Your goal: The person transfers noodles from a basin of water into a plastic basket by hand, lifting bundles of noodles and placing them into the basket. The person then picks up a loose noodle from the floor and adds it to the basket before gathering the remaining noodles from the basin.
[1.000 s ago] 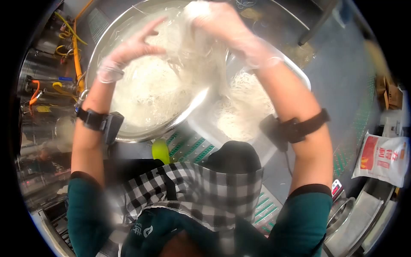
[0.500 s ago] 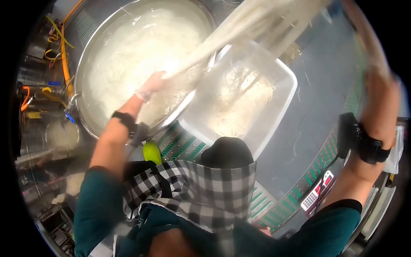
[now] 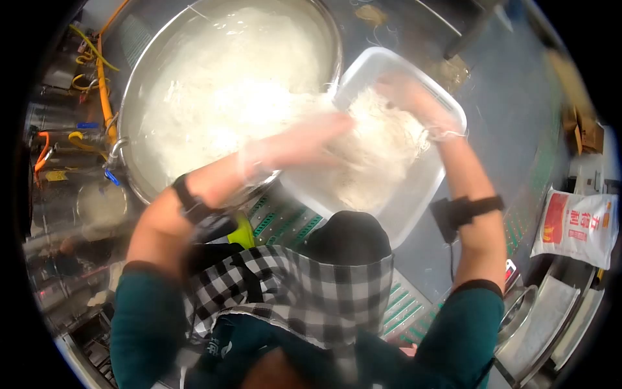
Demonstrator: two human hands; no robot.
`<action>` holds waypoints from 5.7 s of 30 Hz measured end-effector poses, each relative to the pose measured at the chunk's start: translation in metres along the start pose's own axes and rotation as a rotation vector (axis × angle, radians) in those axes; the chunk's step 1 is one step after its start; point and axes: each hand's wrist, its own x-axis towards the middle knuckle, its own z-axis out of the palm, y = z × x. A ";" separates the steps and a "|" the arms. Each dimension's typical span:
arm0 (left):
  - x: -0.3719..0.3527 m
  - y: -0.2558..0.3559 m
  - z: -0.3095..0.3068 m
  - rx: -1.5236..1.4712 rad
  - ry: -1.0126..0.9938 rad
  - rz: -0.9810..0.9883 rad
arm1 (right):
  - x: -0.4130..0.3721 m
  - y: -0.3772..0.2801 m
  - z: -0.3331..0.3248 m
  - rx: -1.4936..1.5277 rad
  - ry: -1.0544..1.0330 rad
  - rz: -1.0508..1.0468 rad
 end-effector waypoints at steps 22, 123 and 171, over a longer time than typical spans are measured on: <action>-0.055 -0.156 0.002 0.230 -0.308 -0.509 | -0.091 -0.029 -0.029 1.073 0.466 -0.422; -0.071 -0.037 -0.329 1.595 0.156 -0.654 | -0.052 0.049 -0.109 1.294 0.691 -0.563; -0.046 -0.105 -0.058 -0.056 0.007 -0.338 | -0.091 -0.059 -0.027 1.245 0.624 -0.387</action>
